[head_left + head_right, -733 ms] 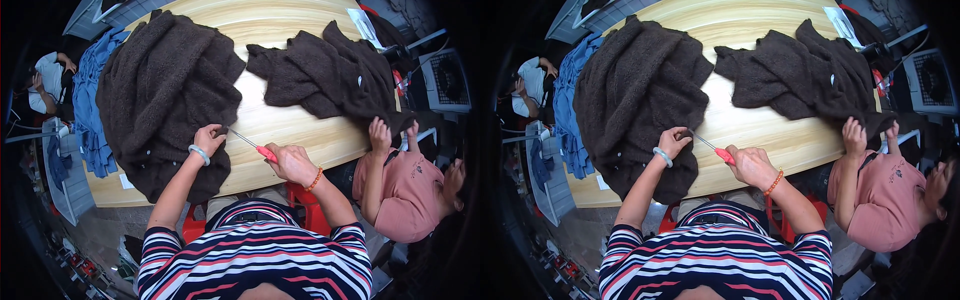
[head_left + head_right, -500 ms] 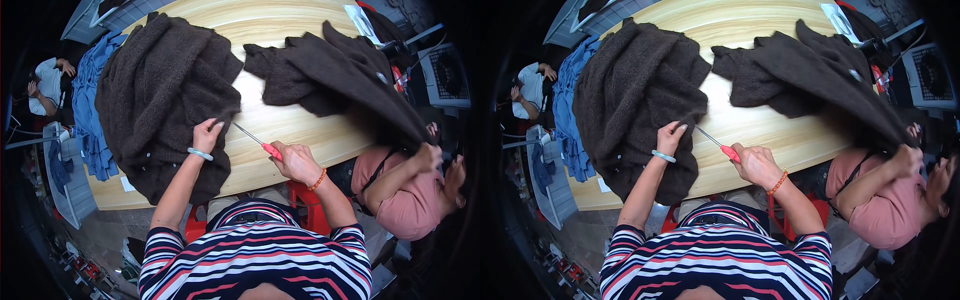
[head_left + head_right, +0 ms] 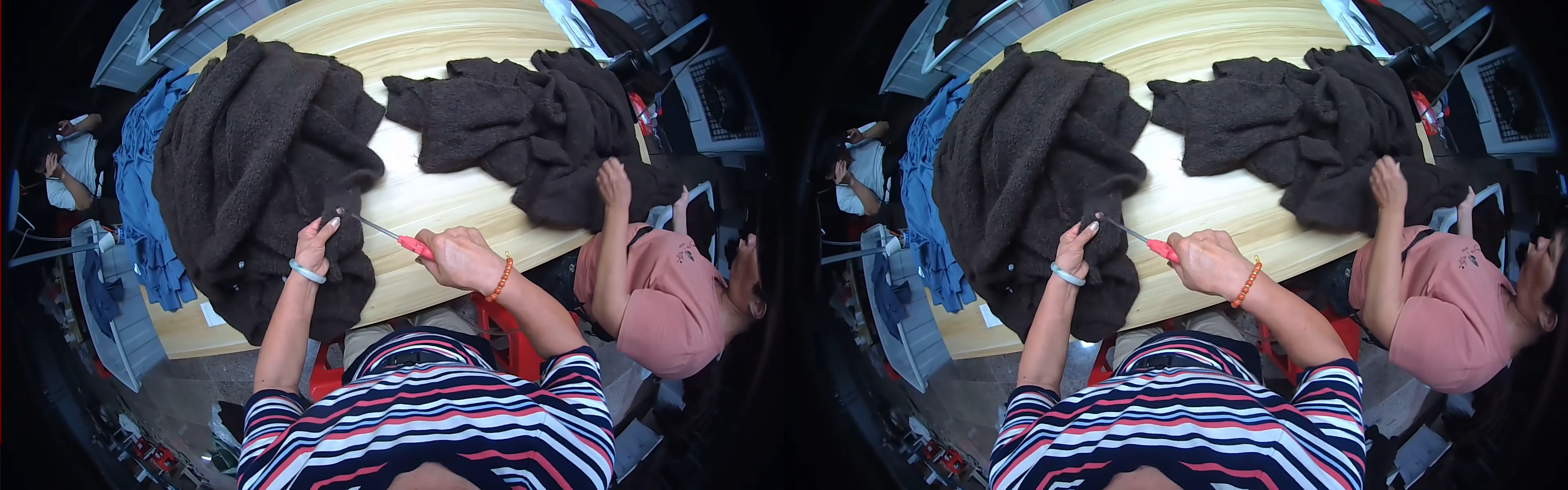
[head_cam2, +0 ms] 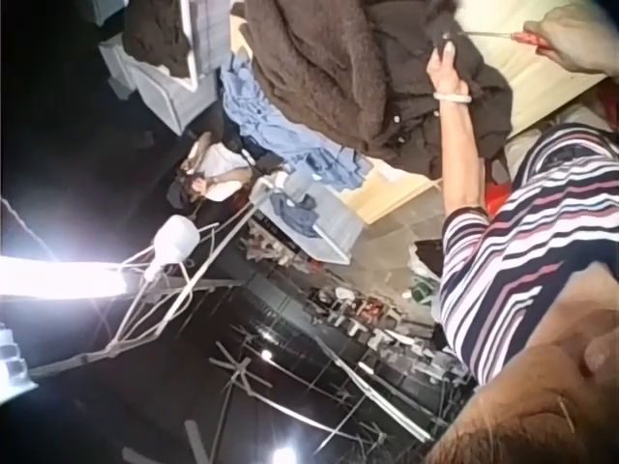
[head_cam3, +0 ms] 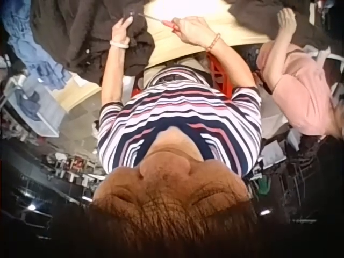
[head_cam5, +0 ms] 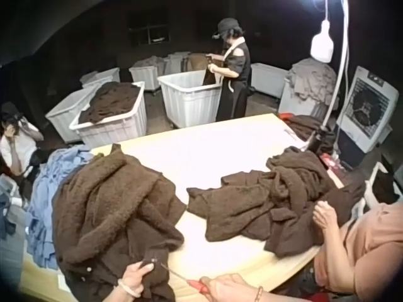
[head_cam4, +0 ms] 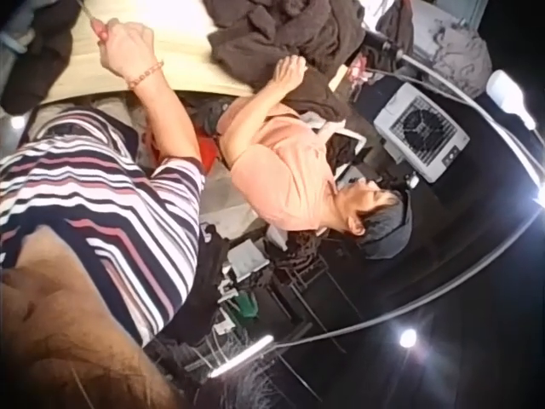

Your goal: Trimming loose threads from brown jackets using scissors at a garment factory work table.

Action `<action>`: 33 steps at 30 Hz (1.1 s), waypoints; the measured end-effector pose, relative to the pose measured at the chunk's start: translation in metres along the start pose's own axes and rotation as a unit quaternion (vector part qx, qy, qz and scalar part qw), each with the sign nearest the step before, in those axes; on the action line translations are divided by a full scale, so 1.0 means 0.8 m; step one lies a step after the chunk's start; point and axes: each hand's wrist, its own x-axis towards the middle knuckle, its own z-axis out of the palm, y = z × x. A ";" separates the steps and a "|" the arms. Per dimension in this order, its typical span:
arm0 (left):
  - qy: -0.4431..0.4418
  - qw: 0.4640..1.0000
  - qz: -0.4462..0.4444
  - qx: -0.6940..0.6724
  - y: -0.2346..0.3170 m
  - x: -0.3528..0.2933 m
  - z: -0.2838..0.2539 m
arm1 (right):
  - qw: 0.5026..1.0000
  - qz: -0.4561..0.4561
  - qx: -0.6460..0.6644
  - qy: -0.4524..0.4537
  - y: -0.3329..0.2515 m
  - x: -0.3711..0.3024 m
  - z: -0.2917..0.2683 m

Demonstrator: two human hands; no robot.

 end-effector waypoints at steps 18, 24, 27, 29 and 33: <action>0.092 0.888 0.172 0.416 0.001 0.003 0.025 | 0.999 0.007 0.027 -0.020 0.016 -0.027 0.011; 0.093 0.507 0.298 0.803 -0.009 0.051 0.103 | 0.999 0.033 0.020 0.025 0.036 -0.039 0.019; 0.030 0.485 0.253 0.837 -0.038 0.098 0.061 | 0.998 0.037 0.021 0.044 0.041 -0.050 0.021; 0.047 0.517 0.295 0.802 -0.052 0.101 0.041 | 0.998 0.049 0.005 0.028 0.045 -0.059 0.019; 0.038 0.546 0.281 0.788 -0.053 0.058 0.087 | 0.997 0.071 0.019 0.035 0.069 -0.069 0.027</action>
